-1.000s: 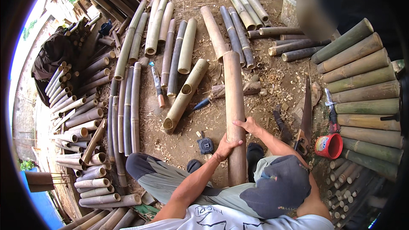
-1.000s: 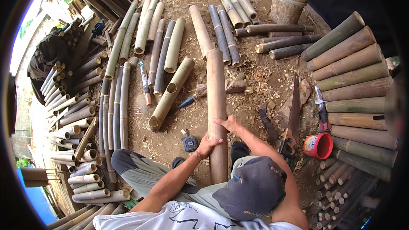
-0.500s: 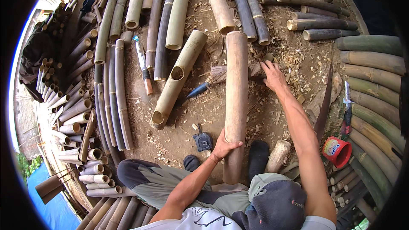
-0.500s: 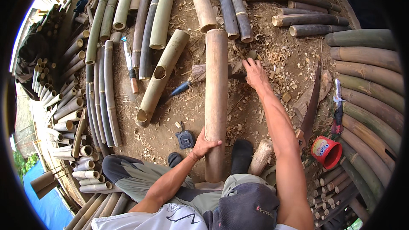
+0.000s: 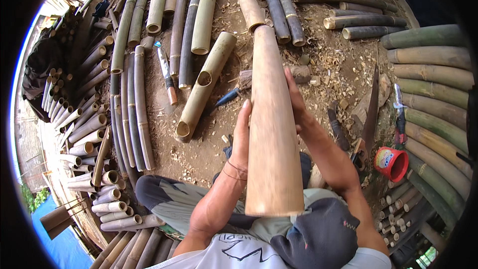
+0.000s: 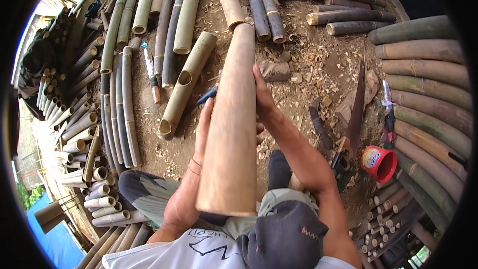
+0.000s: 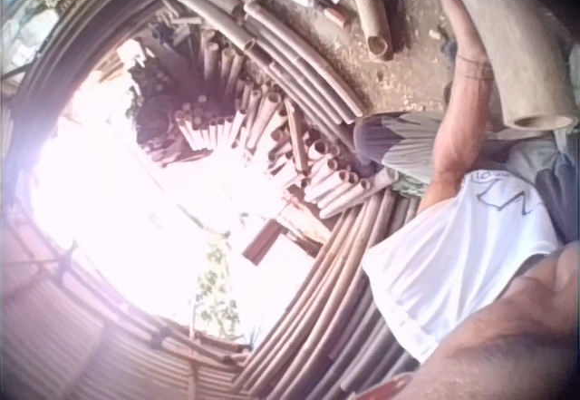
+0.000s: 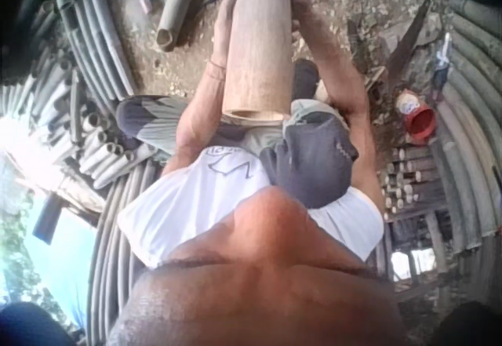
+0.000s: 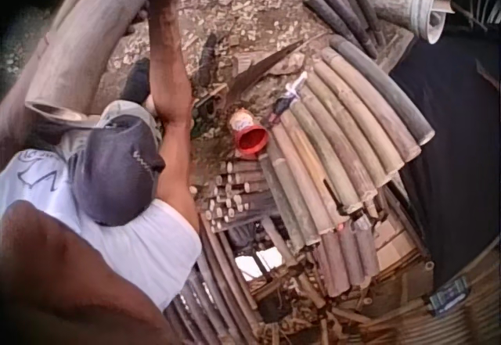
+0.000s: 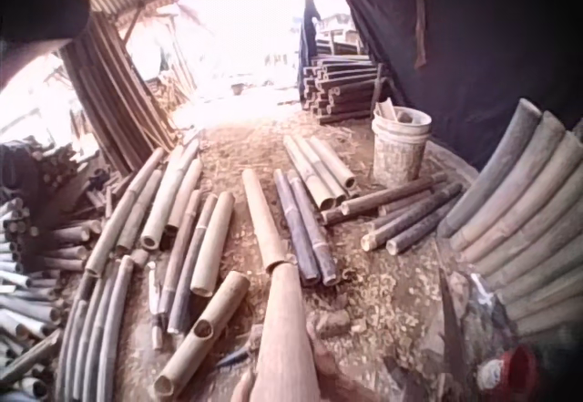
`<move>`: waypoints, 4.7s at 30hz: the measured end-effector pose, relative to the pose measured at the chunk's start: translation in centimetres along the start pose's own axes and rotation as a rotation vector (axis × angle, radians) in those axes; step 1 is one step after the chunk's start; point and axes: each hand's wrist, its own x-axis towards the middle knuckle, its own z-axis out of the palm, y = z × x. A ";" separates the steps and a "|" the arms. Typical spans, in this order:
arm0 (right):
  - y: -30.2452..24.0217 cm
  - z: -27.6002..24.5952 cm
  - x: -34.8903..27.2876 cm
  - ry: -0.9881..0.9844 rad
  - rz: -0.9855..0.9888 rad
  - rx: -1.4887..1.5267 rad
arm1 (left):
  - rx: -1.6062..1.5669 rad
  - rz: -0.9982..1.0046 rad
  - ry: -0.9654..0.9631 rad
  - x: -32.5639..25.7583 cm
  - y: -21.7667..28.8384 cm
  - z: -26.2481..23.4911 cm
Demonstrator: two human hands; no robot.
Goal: The person sits on the ground and uses a chisel and a wooden mallet to carve a hole into a bamboo pole. They repeatedly strike the chisel to remove material, then inspect the hole by inserting a smaller bamboo piece to check the fit.
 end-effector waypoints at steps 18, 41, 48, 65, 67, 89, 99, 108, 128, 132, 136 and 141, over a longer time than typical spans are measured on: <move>-1.1 3.6 -1.6 -0.043 -0.054 -0.239 | 0.024 -0.002 -0.089 -5.7 -2.3 0.8; -4.2 -15.3 5.7 0.350 -0.176 -2.119 | 1.029 0.115 0.429 0.3 -12.0 -20.4; -1.7 -15.3 5.0 0.448 -0.529 -1.978 | 1.197 0.074 0.505 2.1 -11.5 -20.9; 9.4 -11.7 -0.9 0.420 -0.163 -0.960 | 2.285 0.478 1.194 5.6 15.9 -19.6; 9.4 -10.3 -1.0 0.422 -0.105 -1.010 | 2.234 0.219 1.094 4.5 20.3 -22.7; 6.8 -15.8 -14.2 0.912 -0.458 -1.551 | 3.291 0.231 -0.739 6.4 13.7 -12.2; 4.1 -17.2 -17.1 0.892 -0.333 -1.848 | 1.646 0.377 0.616 1.9 0.7 -18.6; 1.8 -23.5 -17.9 0.865 0.123 -2.017 | 1.578 0.318 0.612 -0.9 -6.2 -20.2; 2.3 -12.8 -26.7 0.870 -0.310 -0.881 | 1.271 0.187 0.502 -1.2 -6.5 -22.3; 4.1 -14.8 -27.6 0.883 -0.345 -0.914 | 1.333 0.299 0.636 -1.1 -7.1 -22.0; 5.0 -13.6 -27.2 0.848 -0.308 -0.689 | 1.488 0.319 0.752 -2.0 -6.4 -23.0; 5.3 -15.4 -27.1 1.008 -0.376 -1.059 | 1.607 0.322 0.848 -1.5 -7.9 -20.0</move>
